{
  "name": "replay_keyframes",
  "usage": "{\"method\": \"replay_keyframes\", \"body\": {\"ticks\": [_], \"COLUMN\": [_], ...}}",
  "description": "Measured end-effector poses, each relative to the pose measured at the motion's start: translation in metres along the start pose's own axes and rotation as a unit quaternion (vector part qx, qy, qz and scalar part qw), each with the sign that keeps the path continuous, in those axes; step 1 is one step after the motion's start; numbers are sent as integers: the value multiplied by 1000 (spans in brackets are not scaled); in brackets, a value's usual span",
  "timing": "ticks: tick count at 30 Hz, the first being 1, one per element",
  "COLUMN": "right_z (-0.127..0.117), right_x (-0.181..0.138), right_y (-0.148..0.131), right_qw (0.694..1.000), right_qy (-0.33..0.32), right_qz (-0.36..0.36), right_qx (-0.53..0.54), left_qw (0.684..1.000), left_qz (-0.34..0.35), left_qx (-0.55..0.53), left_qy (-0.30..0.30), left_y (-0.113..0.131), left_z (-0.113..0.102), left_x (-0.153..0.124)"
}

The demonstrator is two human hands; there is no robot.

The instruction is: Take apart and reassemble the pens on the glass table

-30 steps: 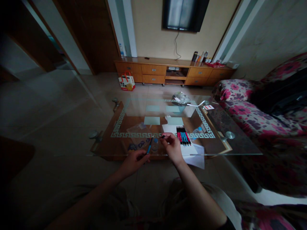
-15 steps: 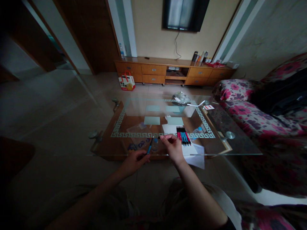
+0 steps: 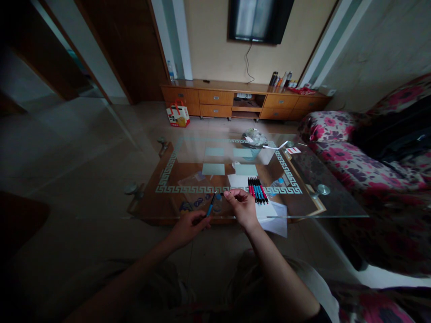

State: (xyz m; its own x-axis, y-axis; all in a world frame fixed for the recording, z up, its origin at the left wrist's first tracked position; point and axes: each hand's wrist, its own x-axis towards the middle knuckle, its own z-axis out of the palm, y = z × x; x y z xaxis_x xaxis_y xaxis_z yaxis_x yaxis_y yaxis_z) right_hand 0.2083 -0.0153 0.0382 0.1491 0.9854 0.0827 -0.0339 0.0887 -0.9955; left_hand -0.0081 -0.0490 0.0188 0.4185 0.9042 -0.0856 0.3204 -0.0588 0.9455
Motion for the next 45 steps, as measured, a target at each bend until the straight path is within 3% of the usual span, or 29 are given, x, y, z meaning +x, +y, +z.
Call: {"method": "replay_keyframes", "body": {"ticks": [12,21,45], "right_z": [2,1,1], "right_x": [-3,1,1], "right_y": [-3,-2,0], "right_qw": [1000,1000,1000], "right_qy": [-17,21,-20], "right_qz": [-6,-7,-5], "right_qx": [-8,3,-13], "left_qw": [1000,999,999], "left_qz": [8,19,16], "left_qx": [18,36,52], "left_qy": [-2,-10,1], "left_y": [-2,-1,-2], "left_z": [1,1,2], "left_x": [0,-1,-1]}}
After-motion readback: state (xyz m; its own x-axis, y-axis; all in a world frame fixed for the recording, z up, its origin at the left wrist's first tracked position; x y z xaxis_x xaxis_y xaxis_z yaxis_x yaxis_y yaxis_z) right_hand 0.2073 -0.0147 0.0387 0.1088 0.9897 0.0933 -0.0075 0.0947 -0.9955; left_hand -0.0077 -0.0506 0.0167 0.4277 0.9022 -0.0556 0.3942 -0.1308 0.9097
